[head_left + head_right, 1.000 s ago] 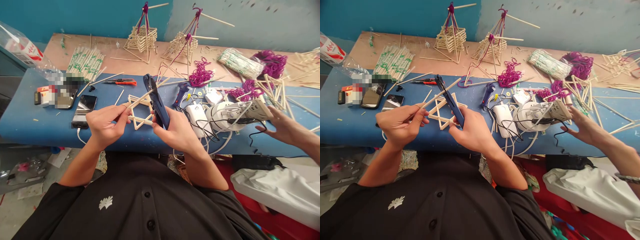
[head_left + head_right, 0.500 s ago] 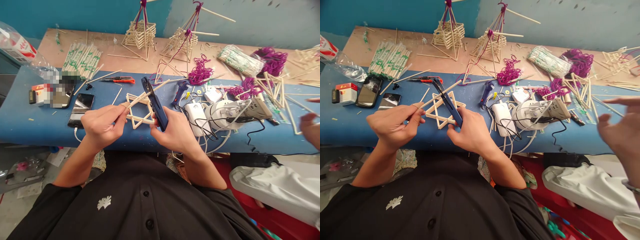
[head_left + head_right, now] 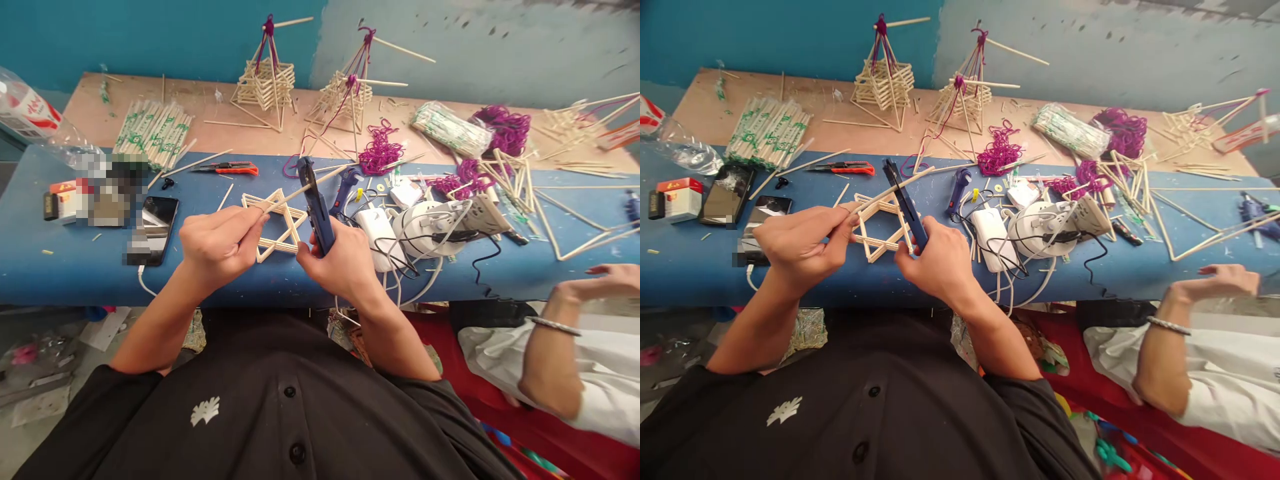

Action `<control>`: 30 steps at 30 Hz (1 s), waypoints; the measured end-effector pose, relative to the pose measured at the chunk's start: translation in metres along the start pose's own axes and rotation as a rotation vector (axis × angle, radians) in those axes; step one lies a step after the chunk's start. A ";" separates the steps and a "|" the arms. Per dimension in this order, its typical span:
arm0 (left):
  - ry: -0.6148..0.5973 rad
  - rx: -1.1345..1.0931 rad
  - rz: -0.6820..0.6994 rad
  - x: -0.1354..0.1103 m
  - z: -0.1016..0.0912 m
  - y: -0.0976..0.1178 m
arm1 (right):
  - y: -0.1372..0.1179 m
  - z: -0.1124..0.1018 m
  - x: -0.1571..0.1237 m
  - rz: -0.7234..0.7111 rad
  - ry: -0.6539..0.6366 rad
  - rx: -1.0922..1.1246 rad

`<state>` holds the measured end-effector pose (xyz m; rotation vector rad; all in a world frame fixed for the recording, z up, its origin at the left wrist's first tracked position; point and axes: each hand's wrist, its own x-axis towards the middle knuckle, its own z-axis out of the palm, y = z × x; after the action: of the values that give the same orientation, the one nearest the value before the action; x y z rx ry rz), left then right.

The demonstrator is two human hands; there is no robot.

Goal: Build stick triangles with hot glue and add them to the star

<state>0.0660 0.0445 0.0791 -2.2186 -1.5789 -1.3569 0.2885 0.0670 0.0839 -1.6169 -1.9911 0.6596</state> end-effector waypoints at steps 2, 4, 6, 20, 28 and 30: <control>0.037 0.018 0.017 0.004 0.005 -0.001 | 0.007 0.002 0.005 0.048 0.088 0.051; 0.078 0.028 -0.023 0.005 0.005 -0.006 | 0.014 0.000 0.008 0.090 0.164 0.140; 0.125 0.018 -0.129 0.002 0.001 -0.019 | 0.021 -0.005 0.009 0.123 0.231 0.236; -0.131 0.350 -0.644 -0.060 0.030 -0.065 | 0.038 0.006 0.009 0.184 0.061 0.554; 0.092 0.171 -0.658 -0.058 0.013 -0.074 | 0.032 0.014 0.007 0.095 -0.007 0.541; 0.245 -0.125 -0.756 -0.051 0.005 -0.061 | 0.019 0.016 0.008 0.048 -0.021 0.608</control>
<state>0.0165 0.0389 0.0169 -1.4434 -2.3919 -1.8372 0.2912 0.0775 0.0598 -1.2830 -1.5501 1.1661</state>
